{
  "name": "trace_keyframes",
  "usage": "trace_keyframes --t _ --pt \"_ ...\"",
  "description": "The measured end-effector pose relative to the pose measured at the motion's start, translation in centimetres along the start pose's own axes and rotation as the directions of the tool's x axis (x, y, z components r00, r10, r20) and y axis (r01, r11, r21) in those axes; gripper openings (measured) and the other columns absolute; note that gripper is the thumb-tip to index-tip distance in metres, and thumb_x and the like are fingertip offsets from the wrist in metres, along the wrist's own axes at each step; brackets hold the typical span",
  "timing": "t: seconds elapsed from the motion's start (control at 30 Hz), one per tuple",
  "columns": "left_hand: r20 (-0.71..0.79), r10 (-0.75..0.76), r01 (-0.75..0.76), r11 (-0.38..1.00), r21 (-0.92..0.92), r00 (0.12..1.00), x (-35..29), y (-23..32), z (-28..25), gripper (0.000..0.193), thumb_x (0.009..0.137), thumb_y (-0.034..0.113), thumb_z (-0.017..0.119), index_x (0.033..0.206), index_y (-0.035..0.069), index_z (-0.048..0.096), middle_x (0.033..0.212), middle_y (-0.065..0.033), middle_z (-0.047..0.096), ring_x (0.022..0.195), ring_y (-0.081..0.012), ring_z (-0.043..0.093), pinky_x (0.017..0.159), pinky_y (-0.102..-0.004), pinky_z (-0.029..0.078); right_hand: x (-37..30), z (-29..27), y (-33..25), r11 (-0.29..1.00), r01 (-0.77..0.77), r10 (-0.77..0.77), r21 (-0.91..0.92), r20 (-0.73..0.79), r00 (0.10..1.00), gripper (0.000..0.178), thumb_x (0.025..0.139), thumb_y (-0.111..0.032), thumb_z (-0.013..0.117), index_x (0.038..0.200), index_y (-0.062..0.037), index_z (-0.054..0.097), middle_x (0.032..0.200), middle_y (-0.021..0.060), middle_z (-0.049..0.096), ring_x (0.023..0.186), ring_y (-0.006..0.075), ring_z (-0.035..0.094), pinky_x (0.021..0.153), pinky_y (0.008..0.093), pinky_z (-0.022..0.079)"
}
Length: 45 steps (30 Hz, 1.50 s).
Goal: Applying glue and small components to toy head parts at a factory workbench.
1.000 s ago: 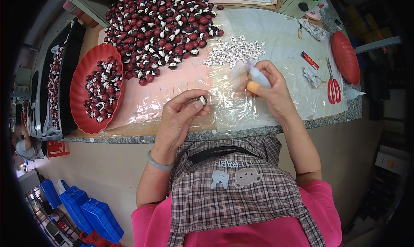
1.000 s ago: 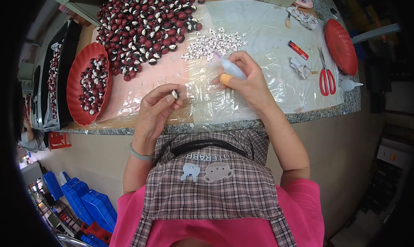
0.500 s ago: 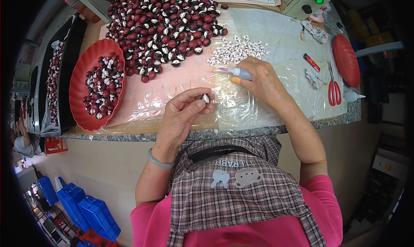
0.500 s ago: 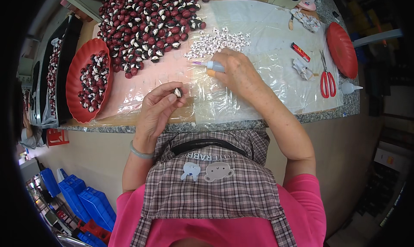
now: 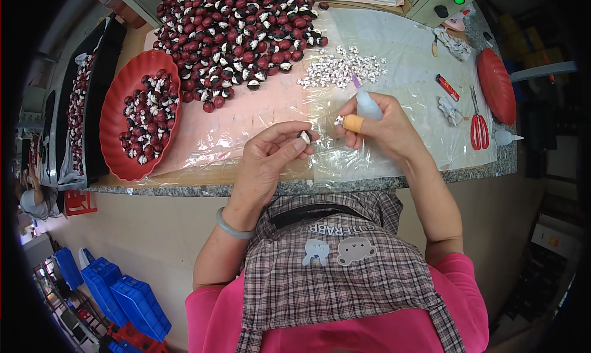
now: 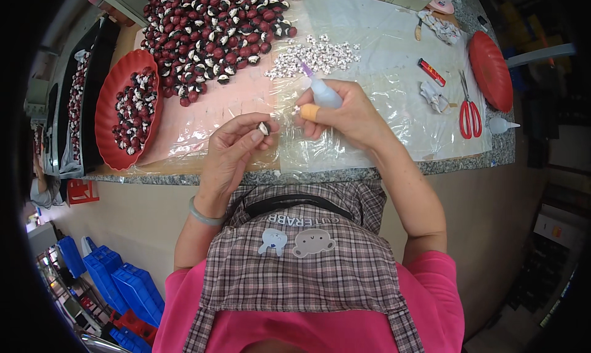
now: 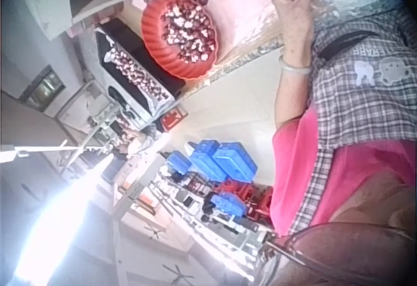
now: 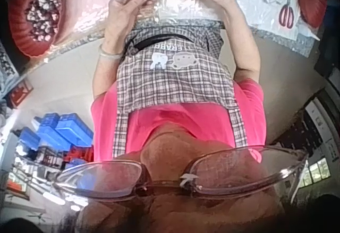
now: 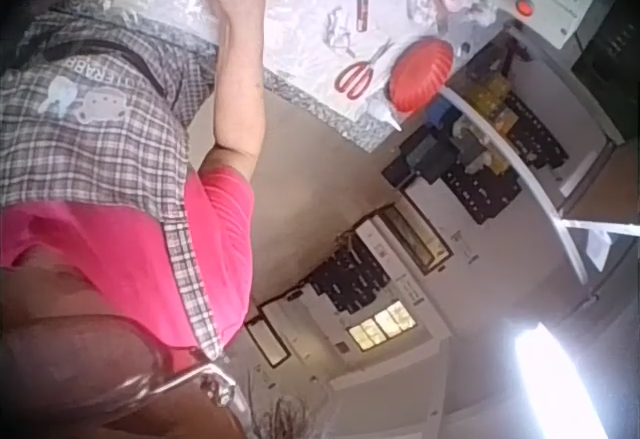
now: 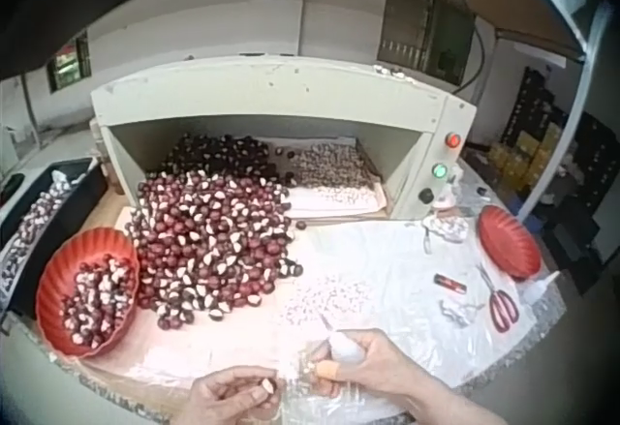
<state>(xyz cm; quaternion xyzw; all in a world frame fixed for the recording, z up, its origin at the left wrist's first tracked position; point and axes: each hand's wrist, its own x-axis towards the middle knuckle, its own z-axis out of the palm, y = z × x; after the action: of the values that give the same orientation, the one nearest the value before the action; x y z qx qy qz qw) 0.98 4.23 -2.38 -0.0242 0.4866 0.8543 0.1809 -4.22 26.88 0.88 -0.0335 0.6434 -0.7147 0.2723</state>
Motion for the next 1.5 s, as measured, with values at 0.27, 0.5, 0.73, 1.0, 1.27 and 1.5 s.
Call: trace_keyframes --t 0.27,0.5,0.73,1.0,1.27,1.5 --pt "0.007 0.021 -0.022 0.994 0.108 1.0 -0.1 -0.7 0.8 0.028 0.089 0.004 0.061 0.117 -0.002 0.059 0.097 -0.0079 0.066 0.085 -0.013 0.064 0.076 -0.0244 0.052 -2.2 3.2 1.2 0.99 0.084 -0.069 0.112 -0.136 0.988 0.012 0.085 -0.003 0.063 0.095 0.0032 0.061 0.078 0.0084 0.065 0.06 0.0106 0.061 0.053 0.0226 0.05" --pt "0.001 0.023 -0.023 0.989 0.147 1.0 -0.4 -0.9 1.2 0.029 0.089 0.004 0.062 0.117 -0.002 0.058 0.093 -0.0077 0.067 0.085 -0.0127 0.064 0.077 -0.0237 0.052 -2.7 4.4 1.2 0.997 0.058 -0.068 -0.057 -0.202 0.977 0.01 0.084 -0.004 0.065 0.091 0.0013 0.062 0.076 0.0045 0.064 0.058 0.0071 0.06 0.051 0.0197 0.048" --pt "-0.01 0.153 -0.146 0.96 0.238 0.988 -0.5 -1.0 1.6 0.027 0.085 -0.006 0.062 0.112 -0.005 0.06 0.099 -0.0091 0.061 0.088 -0.0151 0.064 0.079 -0.0252 0.054 -2.8 5.2 2.5 0.923 0.196 -0.284 -0.331 -0.242 0.928 0.009 0.082 -0.005 0.069 0.086 0.0001 0.063 0.069 0.004 0.063 0.056 0.0074 0.06 0.05 0.0223 0.048" --pt "0.003 0.139 -0.136 0.961 0.239 0.99 -0.4 -0.3 1.7 0.026 0.087 -0.006 0.059 0.113 -0.004 0.058 0.1 -0.01 0.061 0.088 -0.0154 0.064 0.079 -0.0259 0.054 -2.3 5.3 3.3 0.853 0.326 -0.439 -0.407 -0.225 0.87 0.013 0.081 -0.006 0.07 0.093 -0.003 0.065 0.073 0.0042 0.065 0.063 0.0068 0.061 0.054 0.0222 0.048" --pt "-0.098 0.406 -0.276 0.76 0.588 0.909 1.8 3.5 -2.7 0.022 0.08 -0.006 0.054 0.1 -0.001 0.061 0.102 -0.0043 0.059 0.078 -0.0106 0.053 0.066 -0.0208 0.044 -2.9 3.0 2.7 0.96 0.185 -0.233 -0.212 -0.227 0.946 0.024 0.084 -0.002 0.065 0.108 -0.0056 0.065 0.081 0.0013 0.063 0.06 0.0043 0.054 0.053 0.0195 0.046" --pt "0.323 0.63 -0.181 -0.28 0.943 0.707 4.8 4.5 -3.5 0.023 0.075 0.001 0.065 0.098 0.004 0.062 0.094 -0.0106 0.059 0.082 -0.0282 0.056 0.071 -0.0384 0.048 -3.2 2.9 2.7 0.96 0.143 -0.194 -0.242 -0.203 0.96 0.02 0.085 -0.003 0.065 0.104 -0.0001 0.063 0.092 0.0044 0.066 0.067 0.0054 0.056 0.056 0.0195 0.047"
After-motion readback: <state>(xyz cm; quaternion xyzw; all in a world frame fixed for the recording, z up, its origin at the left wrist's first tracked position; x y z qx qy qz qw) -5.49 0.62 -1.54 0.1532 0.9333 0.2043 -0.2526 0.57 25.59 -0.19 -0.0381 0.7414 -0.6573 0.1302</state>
